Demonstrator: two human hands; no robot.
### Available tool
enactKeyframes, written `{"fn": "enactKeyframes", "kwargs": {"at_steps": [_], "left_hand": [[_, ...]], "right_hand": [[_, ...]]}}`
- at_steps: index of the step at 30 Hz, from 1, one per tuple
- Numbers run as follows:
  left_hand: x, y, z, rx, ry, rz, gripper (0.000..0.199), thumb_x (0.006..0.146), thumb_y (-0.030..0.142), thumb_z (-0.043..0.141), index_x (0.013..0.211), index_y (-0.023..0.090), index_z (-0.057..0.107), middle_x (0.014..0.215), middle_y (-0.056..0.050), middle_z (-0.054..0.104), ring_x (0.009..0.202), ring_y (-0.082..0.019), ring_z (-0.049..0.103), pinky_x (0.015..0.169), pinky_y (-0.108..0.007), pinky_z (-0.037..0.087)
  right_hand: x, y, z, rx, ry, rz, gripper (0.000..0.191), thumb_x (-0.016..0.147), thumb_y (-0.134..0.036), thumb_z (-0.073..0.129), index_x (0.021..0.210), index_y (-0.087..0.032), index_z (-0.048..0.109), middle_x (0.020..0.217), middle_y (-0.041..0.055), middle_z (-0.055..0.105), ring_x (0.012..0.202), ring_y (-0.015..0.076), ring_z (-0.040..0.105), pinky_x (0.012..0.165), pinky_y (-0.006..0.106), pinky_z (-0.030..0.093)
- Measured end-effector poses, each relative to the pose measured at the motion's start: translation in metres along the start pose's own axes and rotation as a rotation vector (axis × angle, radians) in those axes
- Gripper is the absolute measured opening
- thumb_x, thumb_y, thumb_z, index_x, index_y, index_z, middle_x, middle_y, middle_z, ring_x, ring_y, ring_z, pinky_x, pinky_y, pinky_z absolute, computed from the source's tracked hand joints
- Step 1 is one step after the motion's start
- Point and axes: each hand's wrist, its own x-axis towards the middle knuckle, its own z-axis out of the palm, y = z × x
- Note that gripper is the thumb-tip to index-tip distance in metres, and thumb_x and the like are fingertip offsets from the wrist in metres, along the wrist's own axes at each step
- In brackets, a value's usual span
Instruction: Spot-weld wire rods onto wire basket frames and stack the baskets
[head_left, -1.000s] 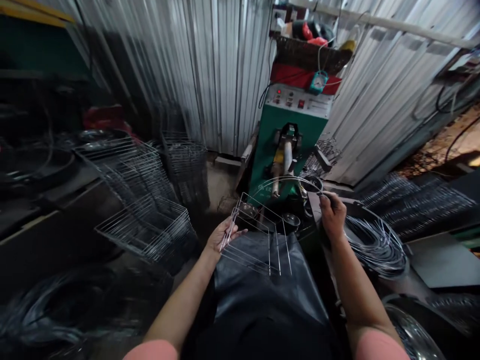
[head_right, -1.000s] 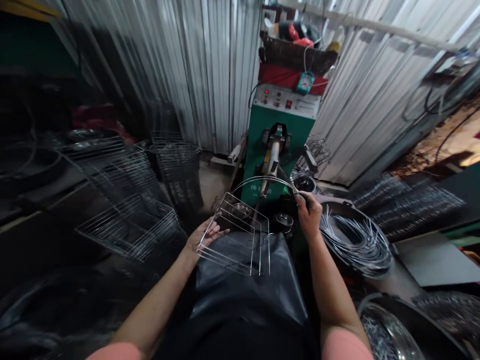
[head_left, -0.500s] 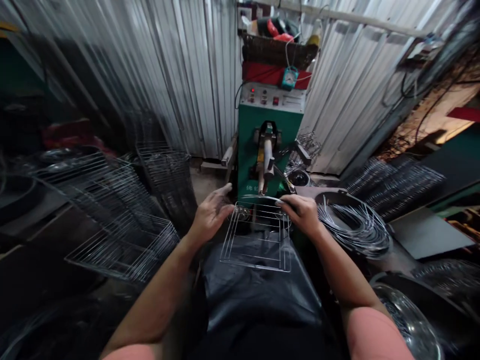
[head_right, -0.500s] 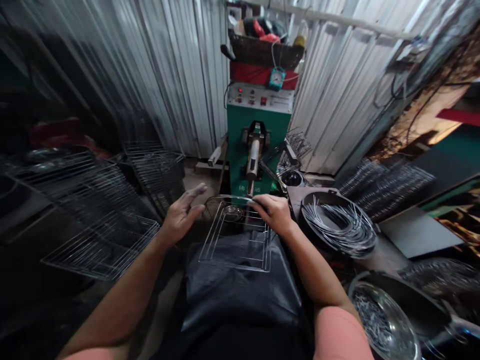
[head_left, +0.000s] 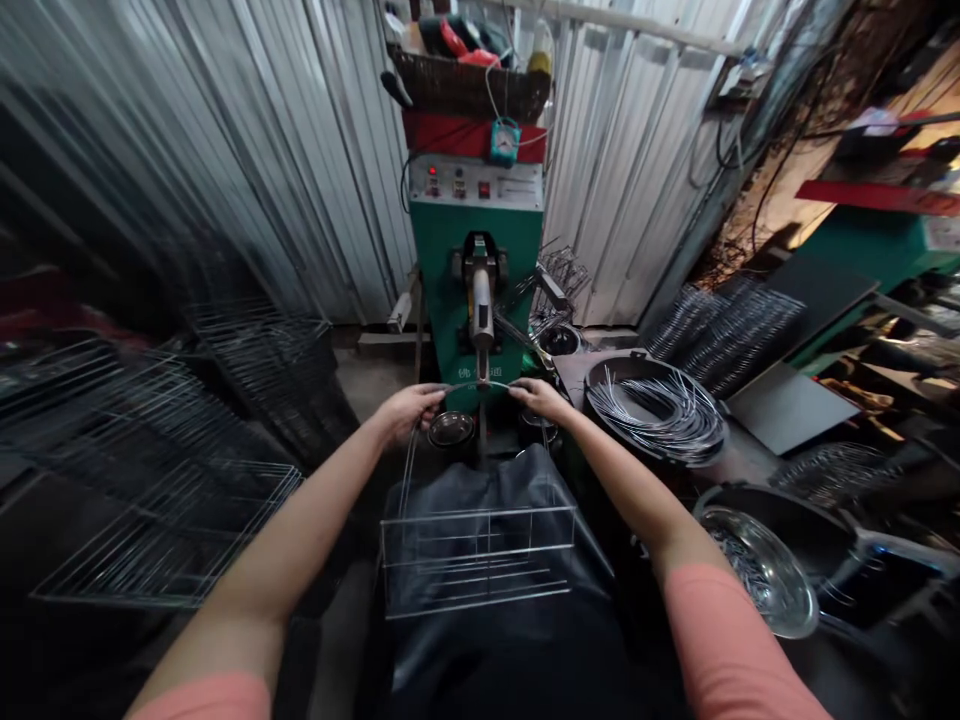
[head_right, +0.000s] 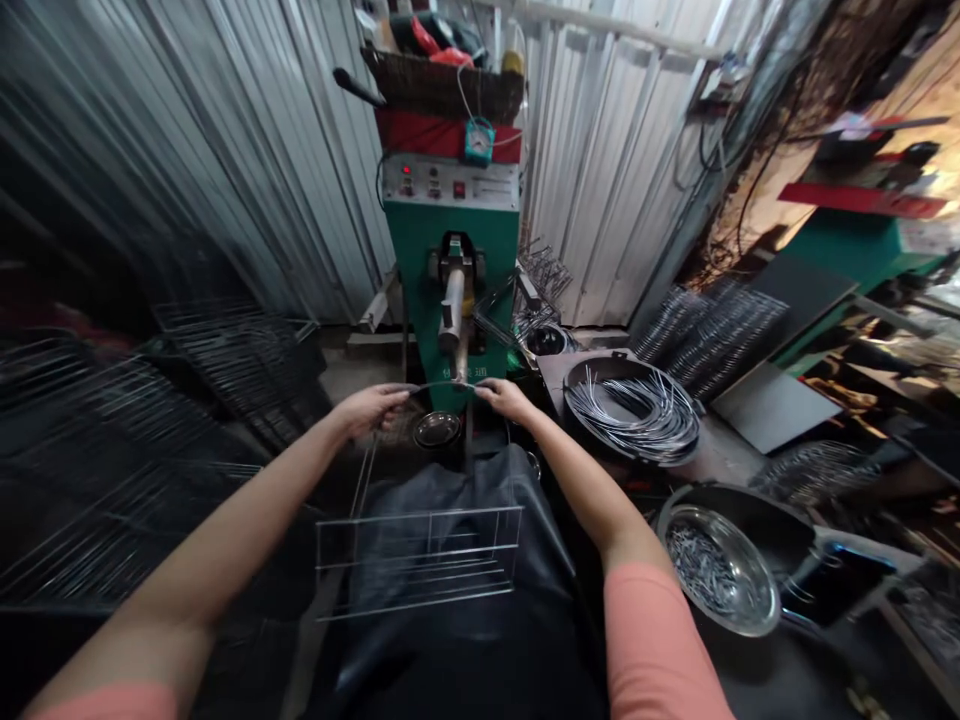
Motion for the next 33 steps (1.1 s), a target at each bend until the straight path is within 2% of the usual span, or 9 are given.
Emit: {"fn": "enactKeyframes", "kwargs": {"at_steps": [3, 5, 11, 17, 20, 23, 25, 30, 33], "left_hand": [[0.010, -0.029, 0.000, -0.051, -0.033, -0.078, 0.043, 0.073, 0.023, 0.066, 0.113, 0.012, 0.056, 0.050, 0.007, 0.039, 0.037, -0.004, 0.032, 0.035, -0.014, 0.025], [0.016, -0.038, 0.000, -0.036, -0.043, -0.070, 0.045, 0.074, 0.023, 0.065, 0.116, 0.013, 0.055, 0.051, 0.007, 0.040, 0.039, -0.004, 0.034, 0.036, -0.014, 0.026], [0.031, -0.042, 0.001, 0.146, -0.095, 0.100, 0.050, 0.074, 0.031, 0.065, 0.120, 0.013, 0.056, 0.059, 0.003, 0.051, 0.045, -0.006, 0.042, 0.043, -0.019, 0.039], [0.049, -0.050, 0.005, 0.321, -0.084, 0.223, 0.051, 0.078, 0.043, 0.057, 0.119, 0.014, 0.058, 0.061, 0.001, 0.058, 0.045, -0.008, 0.045, 0.043, -0.020, 0.038], [0.056, -0.054, 0.006, 0.456, -0.068, 0.393, 0.045, 0.077, 0.044, 0.055, 0.111, 0.015, 0.064, 0.081, -0.005, 0.069, 0.072, -0.017, 0.062, 0.068, -0.027, 0.049], [0.060, -0.055, 0.006, 0.601, -0.040, 0.567, 0.039, 0.079, 0.041, 0.051, 0.105, 0.017, 0.066, 0.106, -0.007, 0.068, 0.099, -0.021, 0.060, 0.091, -0.032, 0.043], [0.061, -0.054, 0.006, 0.693, -0.032, 0.590, 0.035, 0.081, 0.037, 0.048, 0.105, 0.019, 0.065, 0.106, -0.006, 0.068, 0.098, -0.020, 0.061, 0.091, -0.032, 0.043], [0.058, -0.047, 0.009, 0.922, 0.012, 0.542, 0.024, 0.085, 0.028, 0.044, 0.100, 0.022, 0.062, 0.092, -0.004, 0.069, 0.086, -0.019, 0.062, 0.077, -0.028, 0.045], [0.057, -0.042, 0.013, 1.029, 0.025, 0.550, 0.025, 0.087, 0.027, 0.042, 0.104, 0.022, 0.061, 0.098, -0.006, 0.067, 0.090, -0.020, 0.061, 0.077, -0.028, 0.044]], "right_hand": [[-0.008, 0.025, 0.023, -0.019, -0.028, 0.015, 0.027, 0.084, -0.028, 0.051, 0.100, -0.013, 0.066, 0.091, 0.0047, 0.068, 0.085, 0.0161, 0.060, 0.078, 0.025, 0.044], [-0.009, 0.032, 0.029, -0.051, -0.021, -0.015, 0.027, 0.084, -0.027, 0.051, 0.103, -0.015, 0.065, 0.096, 0.0047, 0.068, 0.088, 0.0167, 0.061, 0.080, 0.026, 0.044], [-0.006, 0.039, 0.029, -0.265, -0.096, -0.068, 0.032, 0.091, -0.021, 0.042, 0.119, -0.019, 0.056, 0.102, 0.0052, 0.068, 0.092, 0.0161, 0.062, 0.081, 0.024, 0.044], [-0.004, 0.029, 0.029, -0.657, -0.199, -0.064, 0.033, 0.094, -0.021, 0.033, 0.122, -0.018, 0.050, 0.109, 0.0115, 0.061, 0.094, 0.0199, 0.061, 0.076, 0.026, 0.044], [-0.001, 0.027, 0.030, -0.752, -0.251, -0.045, 0.037, 0.093, -0.019, 0.030, 0.128, -0.019, 0.044, 0.109, 0.0120, 0.060, 0.091, 0.0207, 0.062, 0.073, 0.027, 0.045], [0.004, 0.029, 0.030, -0.772, -0.282, -0.041, 0.045, 0.095, -0.021, 0.028, 0.139, -0.026, 0.031, 0.107, 0.0092, 0.062, 0.091, 0.0202, 0.062, 0.073, 0.027, 0.044], [0.006, 0.031, 0.030, -0.784, -0.294, -0.049, 0.046, 0.095, -0.022, 0.027, 0.140, -0.028, 0.028, 0.106, 0.0087, 0.063, 0.091, 0.0205, 0.062, 0.073, 0.027, 0.044], [0.009, 0.029, 0.030, -0.833, -0.291, -0.093, 0.044, 0.091, -0.016, 0.030, 0.134, -0.022, 0.039, 0.108, 0.0117, 0.061, 0.089, 0.0222, 0.063, 0.072, 0.028, 0.045], [0.010, 0.026, 0.032, -0.855, -0.307, -0.095, 0.043, 0.089, -0.014, 0.032, 0.131, -0.020, 0.041, 0.108, 0.0132, 0.059, 0.091, 0.0227, 0.062, 0.073, 0.028, 0.046]]}}
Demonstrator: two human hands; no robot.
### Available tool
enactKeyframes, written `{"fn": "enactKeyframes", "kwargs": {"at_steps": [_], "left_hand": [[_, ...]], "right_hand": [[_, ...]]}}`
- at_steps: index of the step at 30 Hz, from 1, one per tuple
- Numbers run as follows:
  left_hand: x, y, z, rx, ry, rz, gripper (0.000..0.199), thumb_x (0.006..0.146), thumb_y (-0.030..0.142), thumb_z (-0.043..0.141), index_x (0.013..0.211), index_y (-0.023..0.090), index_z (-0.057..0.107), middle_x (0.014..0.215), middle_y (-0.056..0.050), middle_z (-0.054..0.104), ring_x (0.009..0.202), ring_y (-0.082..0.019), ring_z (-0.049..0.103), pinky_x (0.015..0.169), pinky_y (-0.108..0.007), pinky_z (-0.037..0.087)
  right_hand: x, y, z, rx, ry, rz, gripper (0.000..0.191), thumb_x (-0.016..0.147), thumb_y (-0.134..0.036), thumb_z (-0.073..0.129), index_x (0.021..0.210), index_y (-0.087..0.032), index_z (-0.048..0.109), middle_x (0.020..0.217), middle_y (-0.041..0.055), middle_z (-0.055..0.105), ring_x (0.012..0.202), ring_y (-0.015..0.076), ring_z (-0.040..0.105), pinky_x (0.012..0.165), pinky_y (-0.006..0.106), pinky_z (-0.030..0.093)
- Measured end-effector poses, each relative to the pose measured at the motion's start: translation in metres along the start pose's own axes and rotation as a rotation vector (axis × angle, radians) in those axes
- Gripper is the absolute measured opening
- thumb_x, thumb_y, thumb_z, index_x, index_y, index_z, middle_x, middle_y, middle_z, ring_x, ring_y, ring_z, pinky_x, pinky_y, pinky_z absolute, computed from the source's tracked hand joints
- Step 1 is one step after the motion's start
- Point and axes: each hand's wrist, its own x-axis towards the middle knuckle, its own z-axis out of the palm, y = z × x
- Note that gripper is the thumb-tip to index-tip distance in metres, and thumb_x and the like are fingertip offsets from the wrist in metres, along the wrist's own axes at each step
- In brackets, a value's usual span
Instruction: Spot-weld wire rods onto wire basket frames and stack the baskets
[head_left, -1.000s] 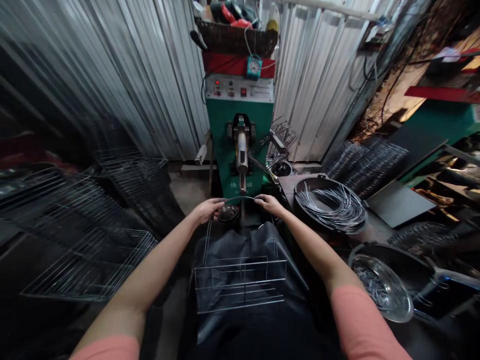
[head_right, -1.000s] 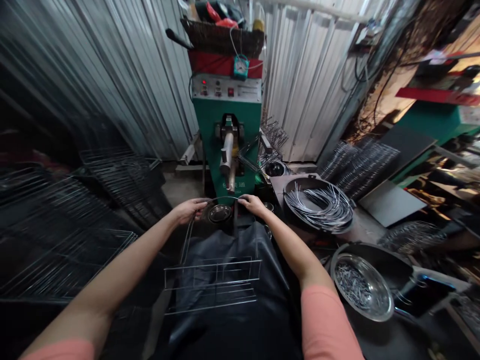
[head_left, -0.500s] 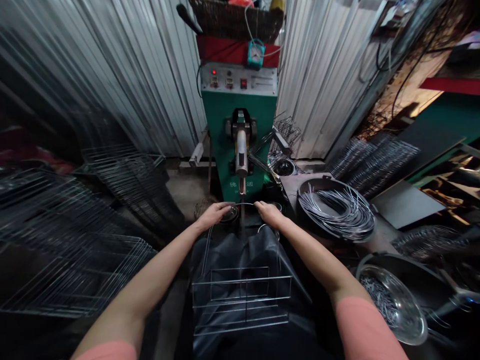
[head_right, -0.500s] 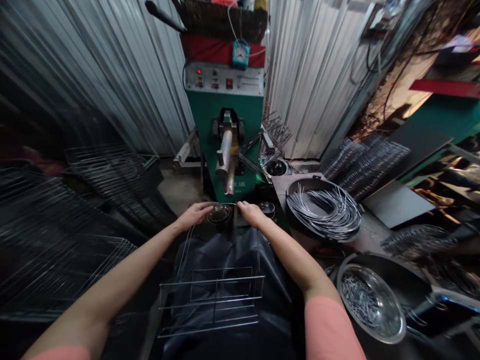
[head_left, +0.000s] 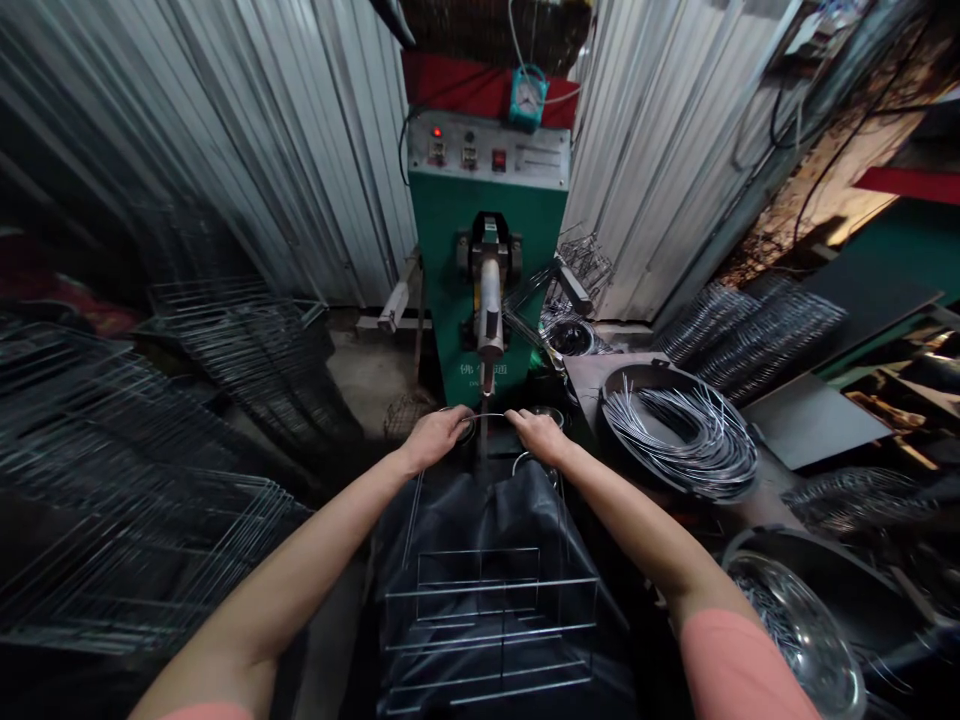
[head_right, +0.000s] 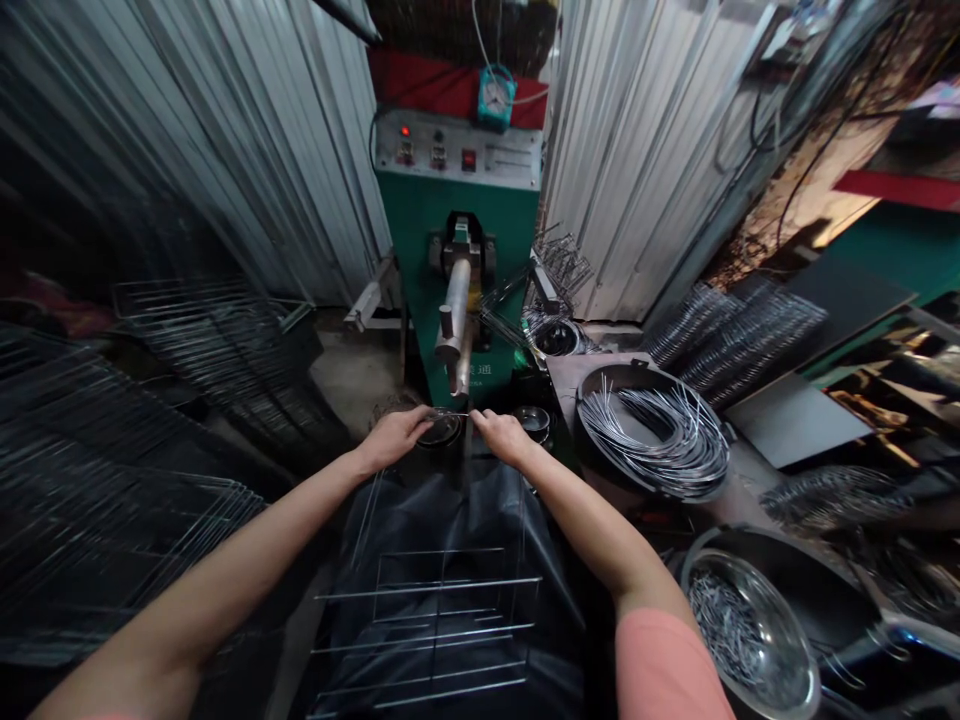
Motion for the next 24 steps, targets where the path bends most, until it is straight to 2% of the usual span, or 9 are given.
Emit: {"fn": "enactKeyframes", "kwargs": {"at_steps": [3, 7, 12, 18, 24], "left_hand": [[0.001, 0.003, 0.000, 0.070, -0.031, 0.036, 0.029, 0.088, 0.024, 0.042, 0.111, 0.024, 0.059, 0.106, -0.006, 0.065, 0.094, -0.020, 0.060, 0.079, -0.026, 0.043], [0.002, 0.002, 0.004, 0.134, -0.022, 0.006, 0.028, 0.087, 0.021, 0.043, 0.109, 0.025, 0.059, 0.097, -0.006, 0.066, 0.089, -0.019, 0.060, 0.074, -0.025, 0.043], [0.007, -0.003, 0.004, 0.185, -0.027, 0.003, 0.028, 0.086, 0.019, 0.043, 0.108, 0.025, 0.059, 0.089, -0.006, 0.065, 0.084, -0.018, 0.060, 0.071, -0.025, 0.042], [0.028, -0.004, -0.012, 0.270, -0.068, -0.023, 0.025, 0.088, 0.022, 0.039, 0.104, 0.025, 0.058, 0.081, -0.005, 0.066, 0.077, -0.020, 0.061, 0.065, -0.026, 0.039], [0.037, -0.011, -0.016, 0.314, -0.057, -0.043, 0.024, 0.086, 0.022, 0.042, 0.102, 0.026, 0.059, 0.082, -0.005, 0.066, 0.074, -0.019, 0.061, 0.063, -0.026, 0.037]], "right_hand": [[0.002, -0.001, -0.001, -0.006, -0.022, 0.011, 0.045, 0.090, -0.014, 0.031, 0.134, -0.022, 0.036, 0.105, 0.0126, 0.060, 0.090, 0.0227, 0.062, 0.073, 0.029, 0.046], [0.005, -0.002, 0.001, -0.024, -0.033, -0.003, 0.053, 0.089, -0.012, 0.031, 0.140, -0.026, 0.026, 0.105, 0.0118, 0.059, 0.089, 0.0222, 0.063, 0.073, 0.029, 0.046], [0.012, -0.002, -0.002, -0.055, -0.044, -0.038, 0.050, 0.088, -0.010, 0.032, 0.136, -0.022, 0.032, 0.109, 0.0134, 0.058, 0.088, 0.0228, 0.064, 0.071, 0.029, 0.047], [0.030, 0.006, -0.020, -0.022, -0.010, -0.005, 0.037, 0.091, -0.015, 0.029, 0.125, -0.021, 0.043, 0.107, 0.0122, 0.060, 0.093, 0.0232, 0.062, 0.074, 0.030, 0.046], [0.042, 0.008, -0.025, -0.008, -0.001, -0.005, 0.035, 0.093, -0.019, 0.028, 0.124, -0.022, 0.043, 0.108, 0.0114, 0.061, 0.091, 0.0223, 0.062, 0.073, 0.029, 0.045]]}}
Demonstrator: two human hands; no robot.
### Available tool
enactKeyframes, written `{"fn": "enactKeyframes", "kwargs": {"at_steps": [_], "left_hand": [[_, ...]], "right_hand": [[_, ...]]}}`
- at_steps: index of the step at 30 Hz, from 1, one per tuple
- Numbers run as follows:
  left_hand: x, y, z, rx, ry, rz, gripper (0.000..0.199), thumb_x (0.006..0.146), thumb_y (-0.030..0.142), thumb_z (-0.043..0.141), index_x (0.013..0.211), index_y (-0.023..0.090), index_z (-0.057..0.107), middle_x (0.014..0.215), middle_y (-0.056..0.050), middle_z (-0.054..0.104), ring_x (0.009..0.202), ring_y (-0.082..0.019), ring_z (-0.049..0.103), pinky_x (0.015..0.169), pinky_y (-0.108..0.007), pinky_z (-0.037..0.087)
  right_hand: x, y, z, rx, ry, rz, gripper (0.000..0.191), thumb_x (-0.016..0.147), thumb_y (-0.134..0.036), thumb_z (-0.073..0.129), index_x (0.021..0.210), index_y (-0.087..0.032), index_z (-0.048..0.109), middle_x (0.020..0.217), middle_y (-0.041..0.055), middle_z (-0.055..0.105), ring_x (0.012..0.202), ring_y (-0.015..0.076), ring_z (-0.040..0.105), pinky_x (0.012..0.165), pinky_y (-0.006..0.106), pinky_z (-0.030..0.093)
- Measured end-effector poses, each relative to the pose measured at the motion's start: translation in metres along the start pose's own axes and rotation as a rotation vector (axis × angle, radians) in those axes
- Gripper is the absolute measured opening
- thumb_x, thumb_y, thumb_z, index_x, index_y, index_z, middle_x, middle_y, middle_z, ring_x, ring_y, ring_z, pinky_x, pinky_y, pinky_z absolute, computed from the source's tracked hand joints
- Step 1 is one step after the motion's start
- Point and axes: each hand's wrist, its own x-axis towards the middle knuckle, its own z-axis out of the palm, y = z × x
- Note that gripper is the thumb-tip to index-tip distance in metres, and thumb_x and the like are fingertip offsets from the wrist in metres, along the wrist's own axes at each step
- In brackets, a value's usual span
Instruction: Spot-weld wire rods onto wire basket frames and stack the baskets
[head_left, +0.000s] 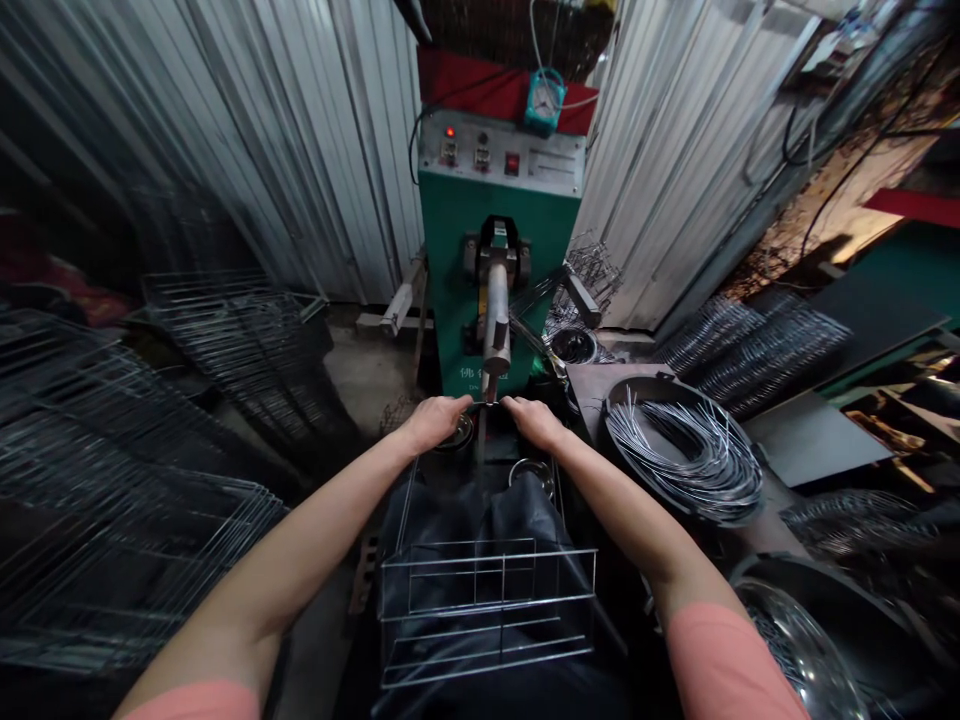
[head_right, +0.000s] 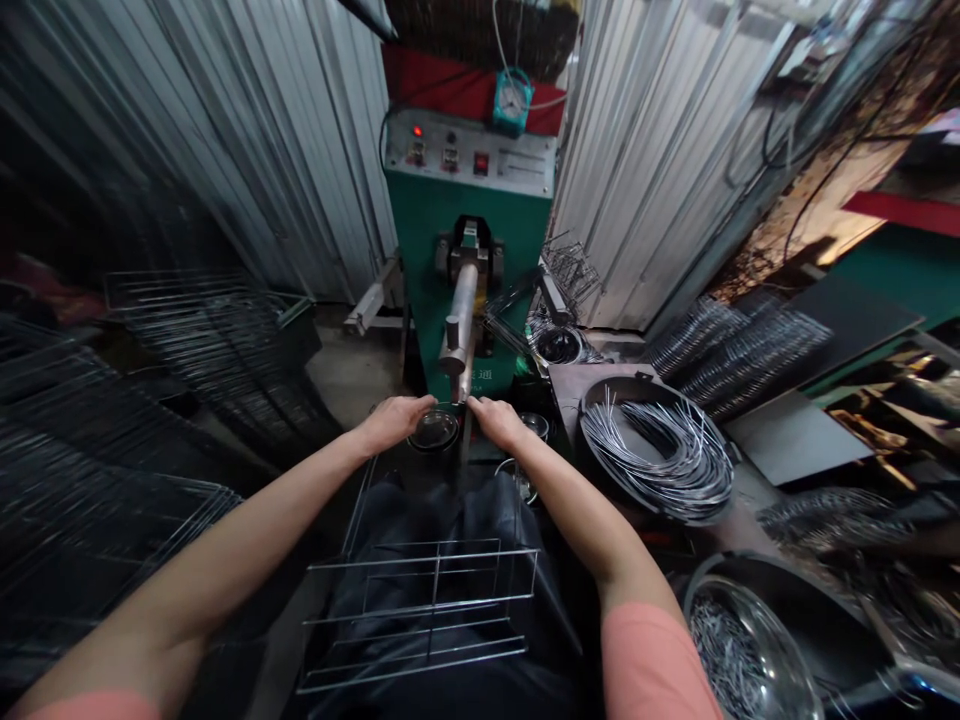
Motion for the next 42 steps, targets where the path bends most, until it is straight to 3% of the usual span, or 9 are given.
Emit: {"fn": "enactKeyframes", "kwargs": {"at_steps": [9, 17, 29, 42], "left_hand": [[-0.001, 0.001, 0.002, 0.002, -0.023, 0.009, 0.025, 0.088, 0.023, 0.038, 0.102, 0.025, 0.058, 0.084, -0.005, 0.067, 0.075, -0.019, 0.061, 0.062, -0.025, 0.036], [0.000, -0.003, 0.003, -0.173, 0.022, 0.025, 0.020, 0.086, 0.024, 0.041, 0.093, 0.025, 0.060, 0.079, -0.002, 0.066, 0.073, -0.017, 0.060, 0.063, -0.024, 0.035], [-0.003, -0.005, 0.000, -0.120, 0.017, 0.027, 0.019, 0.086, 0.020, 0.040, 0.091, 0.023, 0.059, 0.075, -0.004, 0.064, 0.068, -0.017, 0.058, 0.059, -0.024, 0.031], [0.001, -0.013, 0.004, -0.366, 0.013, 0.048, 0.019, 0.084, 0.028, 0.041, 0.086, 0.020, 0.058, 0.066, 0.002, 0.058, 0.061, -0.012, 0.051, 0.057, -0.020, 0.031]], "right_hand": [[-0.002, 0.002, 0.001, 0.051, 0.004, 0.024, 0.033, 0.093, -0.020, 0.028, 0.121, -0.021, 0.048, 0.107, 0.0108, 0.062, 0.091, 0.0223, 0.061, 0.071, 0.028, 0.042], [0.002, 0.007, 0.008, 0.091, 0.025, 0.007, 0.031, 0.094, -0.021, 0.030, 0.118, -0.021, 0.049, 0.105, 0.0096, 0.064, 0.090, 0.0194, 0.061, 0.069, 0.024, 0.040], [0.006, 0.003, 0.006, 0.092, 0.027, 0.028, 0.030, 0.094, -0.024, 0.031, 0.116, -0.022, 0.051, 0.105, 0.0072, 0.064, 0.089, 0.0184, 0.060, 0.068, 0.024, 0.038], [0.013, 0.009, 0.016, 0.215, 0.078, -0.016, 0.024, 0.094, -0.027, 0.038, 0.108, -0.022, 0.056, 0.097, 0.0051, 0.068, 0.085, 0.0176, 0.062, 0.063, 0.021, 0.033]]}}
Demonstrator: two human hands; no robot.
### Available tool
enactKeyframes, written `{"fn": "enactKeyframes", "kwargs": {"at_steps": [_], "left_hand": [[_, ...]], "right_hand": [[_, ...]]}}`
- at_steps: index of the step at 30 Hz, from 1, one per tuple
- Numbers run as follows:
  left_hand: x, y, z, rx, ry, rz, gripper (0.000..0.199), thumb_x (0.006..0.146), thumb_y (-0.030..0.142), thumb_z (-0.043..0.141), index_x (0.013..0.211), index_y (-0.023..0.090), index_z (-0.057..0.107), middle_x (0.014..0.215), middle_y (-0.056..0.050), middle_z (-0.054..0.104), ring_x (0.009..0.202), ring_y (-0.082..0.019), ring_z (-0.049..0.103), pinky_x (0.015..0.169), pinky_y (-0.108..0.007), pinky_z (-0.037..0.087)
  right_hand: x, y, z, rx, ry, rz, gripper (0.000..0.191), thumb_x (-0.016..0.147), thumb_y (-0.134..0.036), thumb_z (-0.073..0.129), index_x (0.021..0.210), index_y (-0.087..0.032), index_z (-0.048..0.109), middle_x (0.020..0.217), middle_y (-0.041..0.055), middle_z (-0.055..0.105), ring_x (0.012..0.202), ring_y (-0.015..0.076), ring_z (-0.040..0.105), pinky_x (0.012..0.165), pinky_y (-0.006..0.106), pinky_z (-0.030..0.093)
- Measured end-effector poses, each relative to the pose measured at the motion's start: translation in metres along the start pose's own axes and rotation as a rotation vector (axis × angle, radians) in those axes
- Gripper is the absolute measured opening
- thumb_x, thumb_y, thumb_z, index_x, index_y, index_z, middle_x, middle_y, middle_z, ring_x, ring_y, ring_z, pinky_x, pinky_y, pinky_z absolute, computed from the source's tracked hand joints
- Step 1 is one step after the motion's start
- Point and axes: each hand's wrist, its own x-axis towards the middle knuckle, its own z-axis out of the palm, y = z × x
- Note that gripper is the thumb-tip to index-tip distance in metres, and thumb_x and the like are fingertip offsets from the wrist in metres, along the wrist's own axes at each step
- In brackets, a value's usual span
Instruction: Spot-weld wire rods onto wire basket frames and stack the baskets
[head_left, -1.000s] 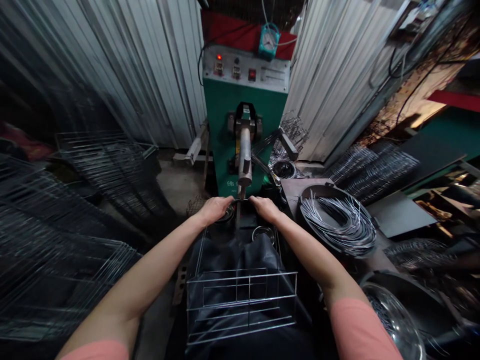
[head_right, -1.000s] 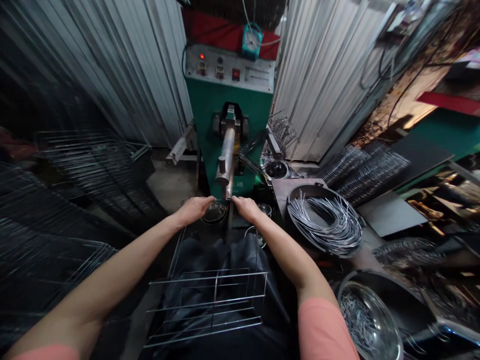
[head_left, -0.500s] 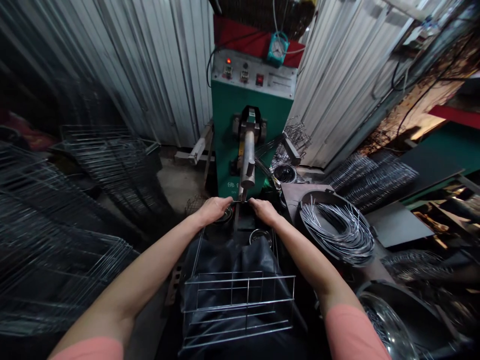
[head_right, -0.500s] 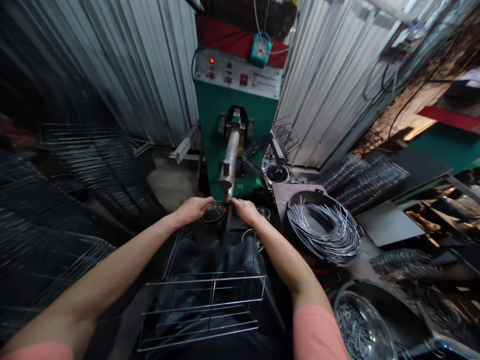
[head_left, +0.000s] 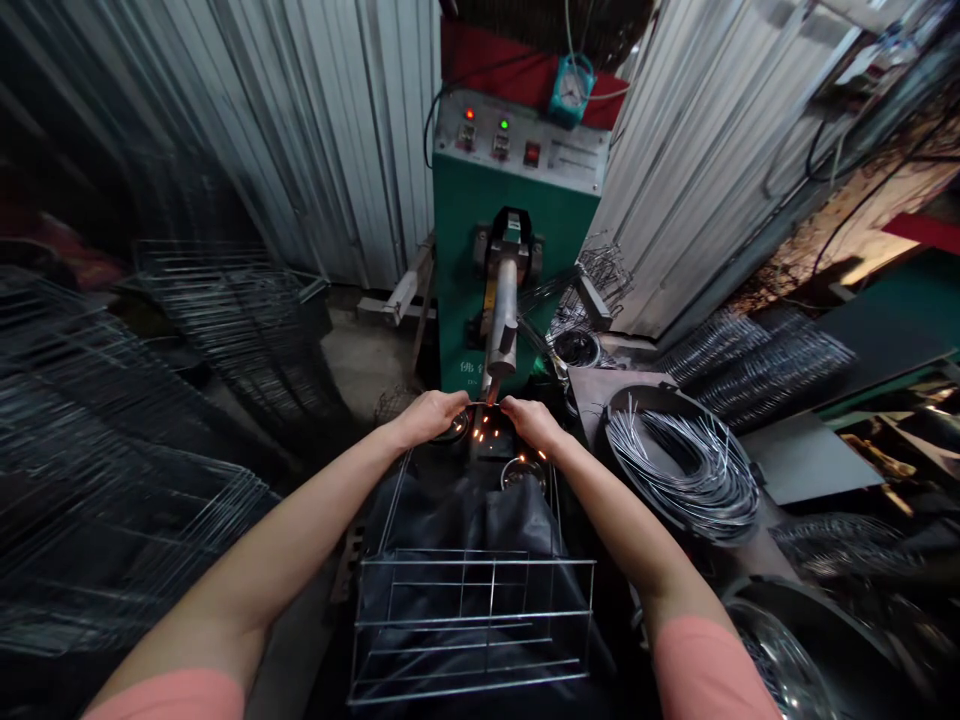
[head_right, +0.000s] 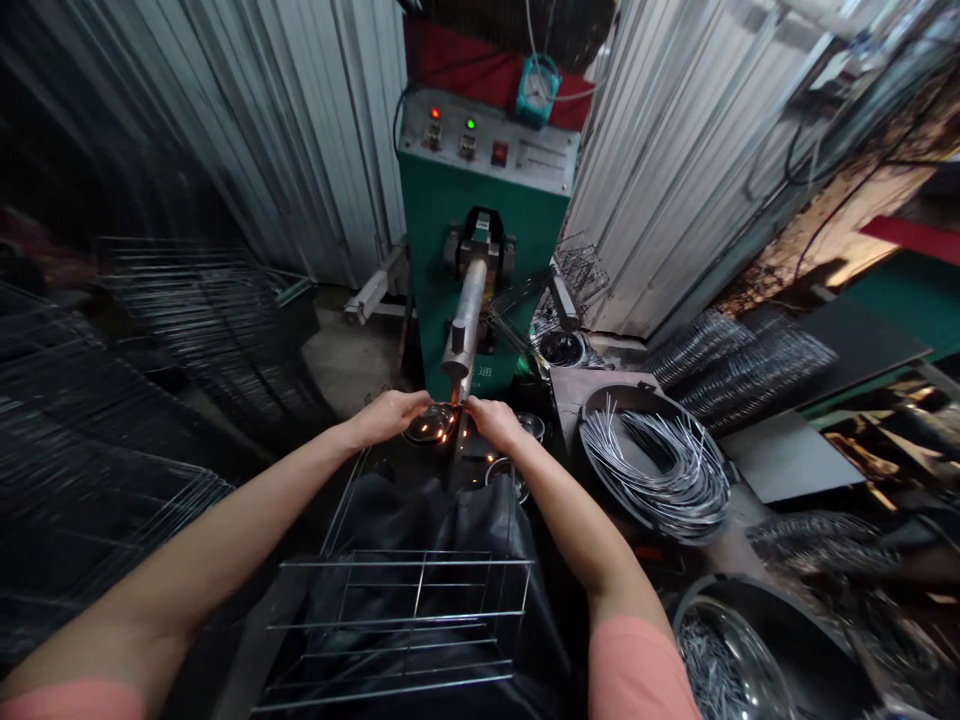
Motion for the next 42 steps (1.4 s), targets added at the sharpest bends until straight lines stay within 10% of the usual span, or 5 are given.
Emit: {"fn": "enactKeyframes", "kwargs": {"at_steps": [11, 23, 42], "left_hand": [[0.003, 0.000, -0.002, 0.008, -0.004, -0.047, 0.019, 0.084, 0.028, 0.043, 0.086, 0.019, 0.060, 0.065, 0.000, 0.058, 0.060, -0.013, 0.052, 0.058, -0.022, 0.033], [0.006, -0.002, -0.003, 0.008, -0.013, -0.038, 0.023, 0.083, 0.027, 0.043, 0.092, 0.018, 0.062, 0.073, -0.002, 0.063, 0.068, -0.015, 0.057, 0.063, -0.023, 0.038], [0.008, 0.015, -0.016, 0.202, -0.178, -0.105, 0.030, 0.086, 0.029, 0.040, 0.099, 0.020, 0.065, 0.085, -0.006, 0.068, 0.078, -0.018, 0.061, 0.066, -0.023, 0.039]], "right_hand": [[0.006, 0.006, 0.003, 0.186, 0.057, 0.033, 0.013, 0.089, -0.023, 0.046, 0.090, -0.019, 0.058, 0.079, 0.0033, 0.064, 0.070, 0.0154, 0.056, 0.059, 0.022, 0.030], [-0.010, 0.025, 0.020, 0.915, 0.082, 0.190, 0.037, 0.076, -0.052, 0.046, 0.062, -0.019, 0.043, 0.052, -0.0054, 0.036, 0.048, 0.0086, 0.034, 0.048, 0.022, 0.026], [-0.009, 0.021, 0.016, 0.977, 0.007, 0.250, 0.031, 0.078, -0.046, 0.048, 0.063, -0.018, 0.043, 0.049, -0.0067, 0.034, 0.043, 0.0070, 0.031, 0.043, 0.020, 0.023]]}}
